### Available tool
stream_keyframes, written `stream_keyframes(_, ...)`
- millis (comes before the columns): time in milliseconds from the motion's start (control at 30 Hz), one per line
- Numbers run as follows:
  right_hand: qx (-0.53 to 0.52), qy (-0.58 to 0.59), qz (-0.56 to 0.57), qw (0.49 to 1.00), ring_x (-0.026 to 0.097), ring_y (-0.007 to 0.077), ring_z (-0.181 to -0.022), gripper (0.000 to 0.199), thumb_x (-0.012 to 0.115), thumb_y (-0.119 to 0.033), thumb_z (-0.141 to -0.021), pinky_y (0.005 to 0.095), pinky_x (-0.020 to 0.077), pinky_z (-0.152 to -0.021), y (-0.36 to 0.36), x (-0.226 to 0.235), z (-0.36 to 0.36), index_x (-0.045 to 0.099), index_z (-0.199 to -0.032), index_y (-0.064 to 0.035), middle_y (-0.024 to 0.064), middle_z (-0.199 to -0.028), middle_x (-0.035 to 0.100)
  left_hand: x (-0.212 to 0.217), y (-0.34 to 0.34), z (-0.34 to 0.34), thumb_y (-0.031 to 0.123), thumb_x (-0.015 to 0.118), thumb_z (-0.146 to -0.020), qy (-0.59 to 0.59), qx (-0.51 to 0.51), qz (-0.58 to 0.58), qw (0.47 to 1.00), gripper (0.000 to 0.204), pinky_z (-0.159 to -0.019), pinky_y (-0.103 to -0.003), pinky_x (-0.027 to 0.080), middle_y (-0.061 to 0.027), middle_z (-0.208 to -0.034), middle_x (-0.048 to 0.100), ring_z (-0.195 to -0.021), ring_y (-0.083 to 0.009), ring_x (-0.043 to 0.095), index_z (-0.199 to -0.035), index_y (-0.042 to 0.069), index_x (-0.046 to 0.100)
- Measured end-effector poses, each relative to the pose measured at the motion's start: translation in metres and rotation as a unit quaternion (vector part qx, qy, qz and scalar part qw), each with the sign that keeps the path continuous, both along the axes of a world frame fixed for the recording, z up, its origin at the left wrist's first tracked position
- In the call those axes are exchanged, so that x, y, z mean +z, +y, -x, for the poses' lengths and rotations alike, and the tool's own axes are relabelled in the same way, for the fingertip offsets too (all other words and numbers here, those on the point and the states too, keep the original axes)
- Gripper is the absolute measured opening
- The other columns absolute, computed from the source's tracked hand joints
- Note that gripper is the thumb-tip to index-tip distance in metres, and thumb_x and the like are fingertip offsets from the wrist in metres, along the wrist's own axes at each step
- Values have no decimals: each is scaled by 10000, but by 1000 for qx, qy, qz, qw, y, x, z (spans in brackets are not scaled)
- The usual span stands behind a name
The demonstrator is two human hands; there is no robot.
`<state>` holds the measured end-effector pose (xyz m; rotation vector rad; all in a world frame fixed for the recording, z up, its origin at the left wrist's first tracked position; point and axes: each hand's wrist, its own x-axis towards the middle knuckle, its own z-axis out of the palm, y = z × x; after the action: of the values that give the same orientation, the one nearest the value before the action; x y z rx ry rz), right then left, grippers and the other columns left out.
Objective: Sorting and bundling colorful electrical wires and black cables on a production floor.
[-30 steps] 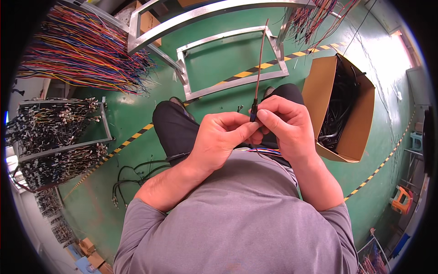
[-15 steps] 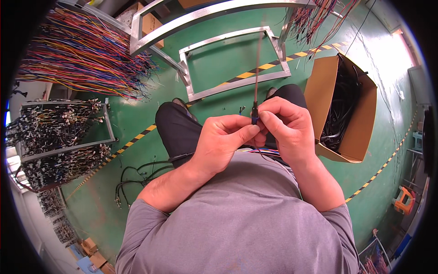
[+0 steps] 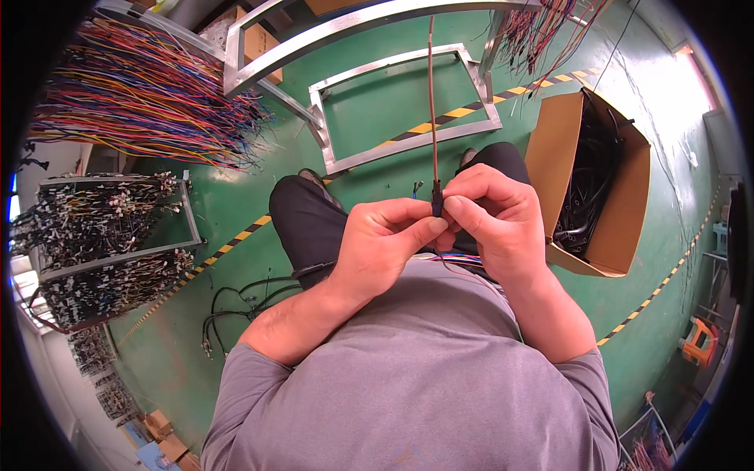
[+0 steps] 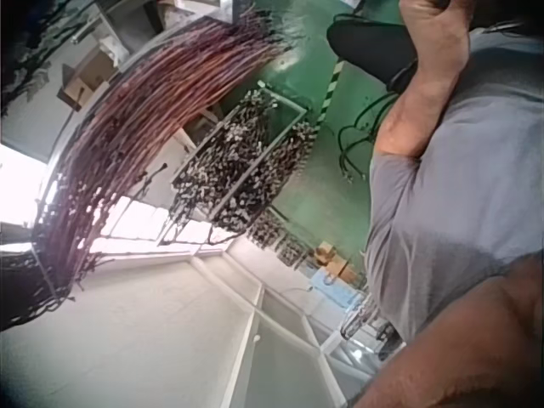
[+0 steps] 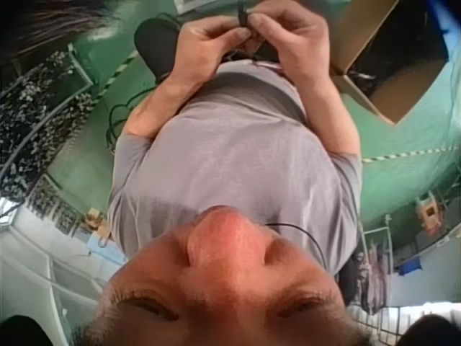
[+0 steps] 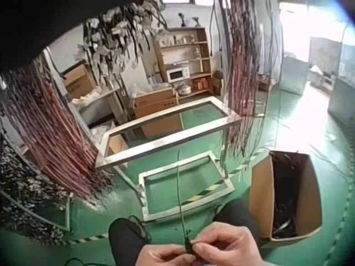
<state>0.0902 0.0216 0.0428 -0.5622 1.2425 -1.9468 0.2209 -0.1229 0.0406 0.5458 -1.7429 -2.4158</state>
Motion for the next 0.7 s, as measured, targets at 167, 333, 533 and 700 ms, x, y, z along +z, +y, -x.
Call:
stream_keyframes(167,-9,28,-31,999,673,135,-814,49,716,4,-995,273,591,-702,1,-1,-5,730,-1011,47,82,-1009,662,4,2,-1,12,660,-1046,-5,-14,7,1000,142,-816,-333,629,-145,-936,776,-870,-200,750,-1099,-90,744)
stream_keyframes(333,2,-17,-15,1000,677,133,-817,59,703,10,-1002,274,594,-702,3,-1,-2,729,-1038,49,80,-1018,667,1,1,1,27,668,-1049,4,-10,3,1000,153,-818,-334,630,-144,-939,776,-868,-200,749,-1117,-85,746)
stream_keyframes(533,-11,-2,-4,1000,688,135,-872,88,710,35,-987,274,592,-755,4,4,-3,737,-1068,54,72,-1035,679,-4,3,3,58,725,-1032,24,45,14,999,163,-764,-281,606,-83,-934,790,-860,-131,725,-1132,-60,776)
stream_keyframes(700,-25,66,-35,997,663,120,-959,67,728,42,-973,253,529,-860,7,5,-1,731,-1039,39,61,-1040,684,-10,-3,1,16,761,-990,45,46,289,955,163,-784,-281,610,-101,-963,797,-859,-137,738,-1143,-38,780)
